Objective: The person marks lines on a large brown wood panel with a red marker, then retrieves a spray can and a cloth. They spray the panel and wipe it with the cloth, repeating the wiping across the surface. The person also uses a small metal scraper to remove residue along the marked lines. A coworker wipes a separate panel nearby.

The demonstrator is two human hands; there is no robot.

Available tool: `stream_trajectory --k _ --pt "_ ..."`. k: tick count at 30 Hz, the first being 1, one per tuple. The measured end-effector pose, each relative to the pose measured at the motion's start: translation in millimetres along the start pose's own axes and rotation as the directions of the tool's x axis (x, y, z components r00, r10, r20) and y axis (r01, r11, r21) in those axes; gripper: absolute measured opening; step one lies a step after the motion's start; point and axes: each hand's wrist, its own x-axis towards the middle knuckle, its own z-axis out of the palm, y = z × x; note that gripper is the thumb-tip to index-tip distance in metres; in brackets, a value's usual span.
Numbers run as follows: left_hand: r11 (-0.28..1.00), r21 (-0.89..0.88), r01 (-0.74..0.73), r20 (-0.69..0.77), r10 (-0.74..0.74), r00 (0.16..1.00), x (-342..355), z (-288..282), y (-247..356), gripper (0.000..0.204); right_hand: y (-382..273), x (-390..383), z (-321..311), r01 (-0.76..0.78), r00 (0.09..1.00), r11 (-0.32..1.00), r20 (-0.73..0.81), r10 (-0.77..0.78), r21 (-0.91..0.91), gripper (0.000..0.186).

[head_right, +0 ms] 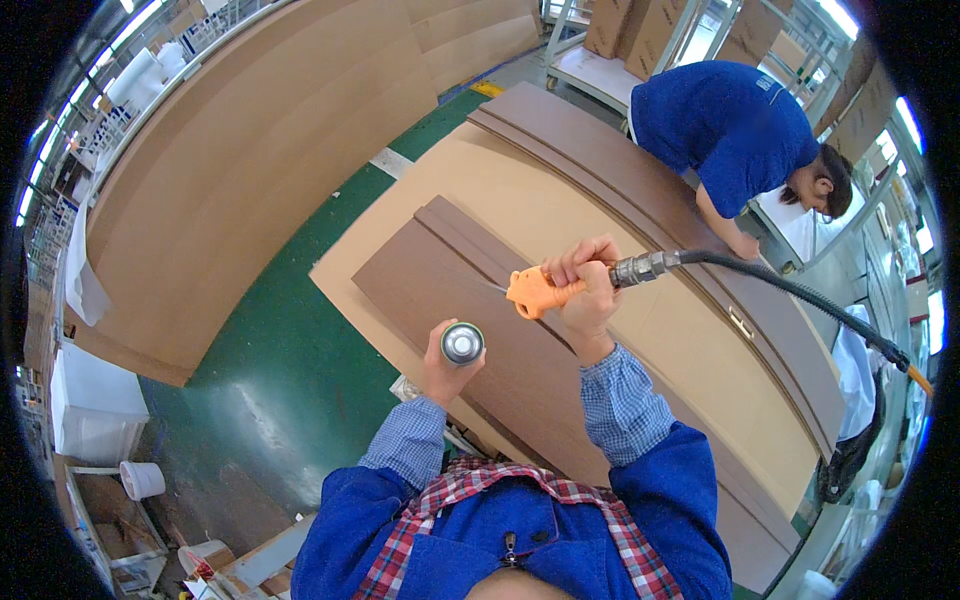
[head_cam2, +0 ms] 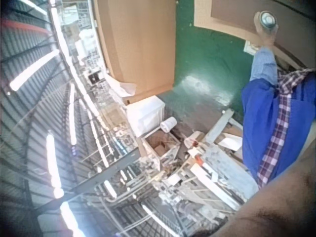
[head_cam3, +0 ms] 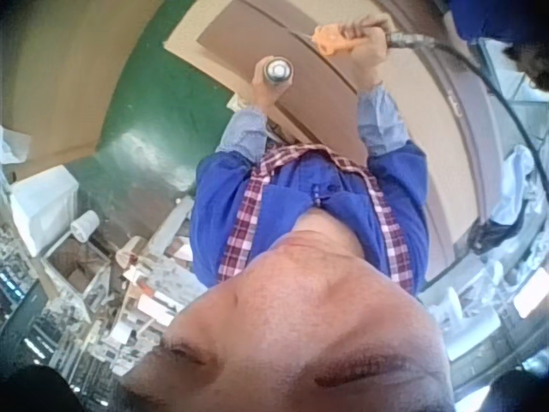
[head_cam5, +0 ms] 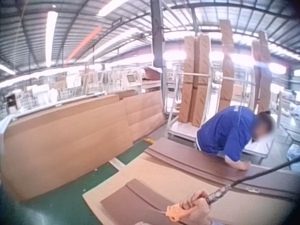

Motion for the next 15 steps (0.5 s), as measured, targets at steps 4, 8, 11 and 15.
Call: stream_trajectory --k 4,8,11,15 --pt "0.993 -0.079 0.083 0.002 -0.083 0.997 12.4 13.8 4.1 0.066 -2.7 3.9 4.4 0.103 0.986 0.982 0.146 -0.080 -0.159 0.008" --pt "0.973 -0.198 0.121 0.082 -0.107 0.991 7.6 25.4 -32.0 0.067 3.5 8.5 -7.9 0.205 0.970 0.965 0.165 -0.179 -0.164 0.011" --pt "0.991 -0.085 0.106 0.090 -0.099 0.991 0.7 34.7 -55.2 0.064 0.5 23.0 -28.9 0.438 0.896 0.835 0.228 -0.380 -0.333 0.012" --pt "0.982 -0.094 0.164 0.104 -0.155 0.982 -0.5 41.2 -60.9 0.063 -8.2 53.5 -58.2 0.549 0.826 0.709 0.155 -0.542 -0.443 0.011"
